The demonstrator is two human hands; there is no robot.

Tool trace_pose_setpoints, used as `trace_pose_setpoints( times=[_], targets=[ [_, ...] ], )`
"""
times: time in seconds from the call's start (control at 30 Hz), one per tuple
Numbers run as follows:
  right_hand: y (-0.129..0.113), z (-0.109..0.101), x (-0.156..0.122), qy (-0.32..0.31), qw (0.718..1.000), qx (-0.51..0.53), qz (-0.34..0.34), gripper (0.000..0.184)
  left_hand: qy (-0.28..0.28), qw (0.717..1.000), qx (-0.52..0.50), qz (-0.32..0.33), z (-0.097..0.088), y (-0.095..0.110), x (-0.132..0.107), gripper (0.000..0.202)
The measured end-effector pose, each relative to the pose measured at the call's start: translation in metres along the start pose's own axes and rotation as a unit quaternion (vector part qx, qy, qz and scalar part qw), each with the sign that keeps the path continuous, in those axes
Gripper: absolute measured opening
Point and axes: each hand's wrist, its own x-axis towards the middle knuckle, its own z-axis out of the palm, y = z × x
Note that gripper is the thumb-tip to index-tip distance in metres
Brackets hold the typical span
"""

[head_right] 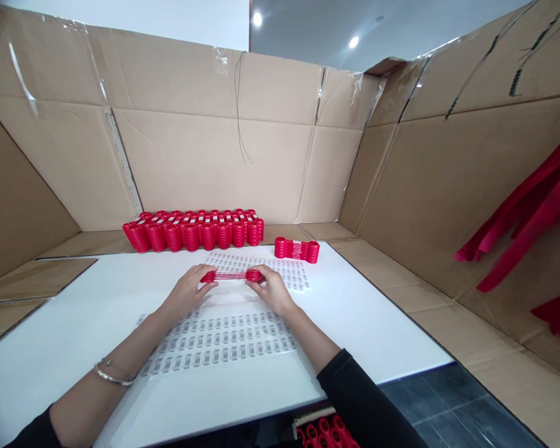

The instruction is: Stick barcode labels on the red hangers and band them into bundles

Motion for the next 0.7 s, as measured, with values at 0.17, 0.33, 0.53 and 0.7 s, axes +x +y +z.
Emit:
trace_pose_setpoints(
  times=[0.17, 0.33, 0.53, 0.7],
  targets=[
    [-0.002, -0.003, 0.001, 0.007, 0.998, -0.057, -0.029, 0.016, -0.010, 1.000, 0.003, 0.007, 0.000, 0.000, 0.000, 0.025],
    [-0.006, -0.003, -0.001, -0.002, 0.988, -0.139, -0.064, 0.021, -0.022, 1.000, 0.014, 0.004, -0.002, 0.002, -0.001, 0.024],
    [-0.019, 0.013, -0.001, -0.047, 0.963, -0.245, -0.106, 0.017, -0.081, 0.996, 0.043, 0.013, -0.006, 0.021, 0.001, 0.017],
    [-0.027, 0.021, 0.000, -0.066, 0.944, -0.300, -0.116, 0.017, -0.111, 0.992, 0.062, 0.006, -0.006, 0.042, 0.003, 0.014]
  ],
)
